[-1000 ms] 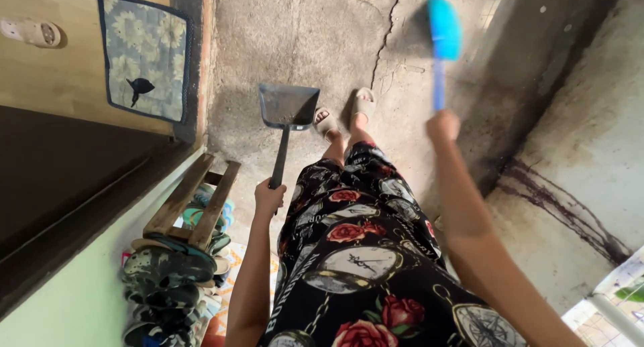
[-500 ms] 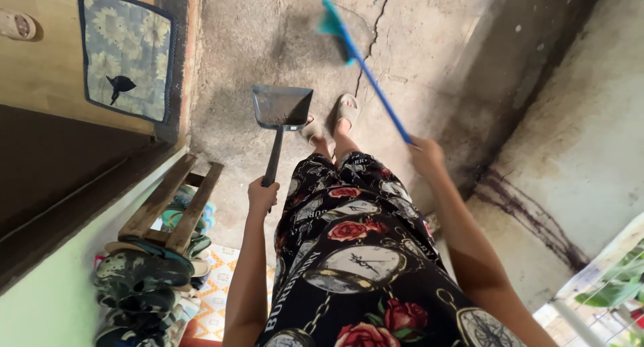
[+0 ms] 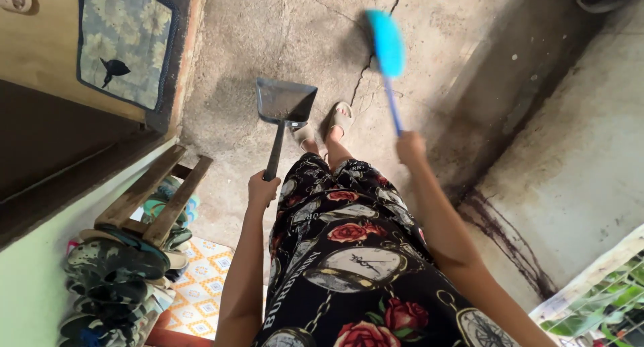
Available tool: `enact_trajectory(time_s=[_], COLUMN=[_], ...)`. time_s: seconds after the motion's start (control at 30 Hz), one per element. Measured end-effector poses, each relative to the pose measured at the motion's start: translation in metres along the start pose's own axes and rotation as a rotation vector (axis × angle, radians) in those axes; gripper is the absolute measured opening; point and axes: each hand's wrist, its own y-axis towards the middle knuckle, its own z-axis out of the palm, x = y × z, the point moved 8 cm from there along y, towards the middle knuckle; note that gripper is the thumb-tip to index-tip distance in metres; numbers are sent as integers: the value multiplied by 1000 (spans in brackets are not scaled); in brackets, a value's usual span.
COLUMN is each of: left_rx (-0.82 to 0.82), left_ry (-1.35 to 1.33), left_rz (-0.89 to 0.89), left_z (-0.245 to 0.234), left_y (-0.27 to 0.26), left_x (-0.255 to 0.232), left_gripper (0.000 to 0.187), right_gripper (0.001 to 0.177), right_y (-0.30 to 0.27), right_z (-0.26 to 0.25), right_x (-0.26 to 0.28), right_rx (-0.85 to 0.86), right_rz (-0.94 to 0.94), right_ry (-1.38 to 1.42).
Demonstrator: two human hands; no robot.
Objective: The person is sweeping the outdoor concrete floor using a blue handheld broom and a black dustpan.
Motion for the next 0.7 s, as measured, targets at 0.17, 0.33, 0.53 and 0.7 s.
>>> enact_trajectory(time_s=[0.17,0.33,0.53,0.7], left_rx=[-5,30,151,131], left_ry=[122,246,377,458], left_rz=[3,52,-106,98], left_z=[20,40,48,68], left_y=[22,63,83,141], left_x=[-7,-12,-35,-31], left_gripper=[22,25,68,33], right_gripper=[29,36,35,43], right_y=[-2,-87,-87,-47], right_z=[63,-17,-127,-137], right_x=[34,66,61,154], right_rx=[135,231,-86,-305], right_rz=[-171,-104,-277,-381], right_ry=[-126,-85,-291,-479])
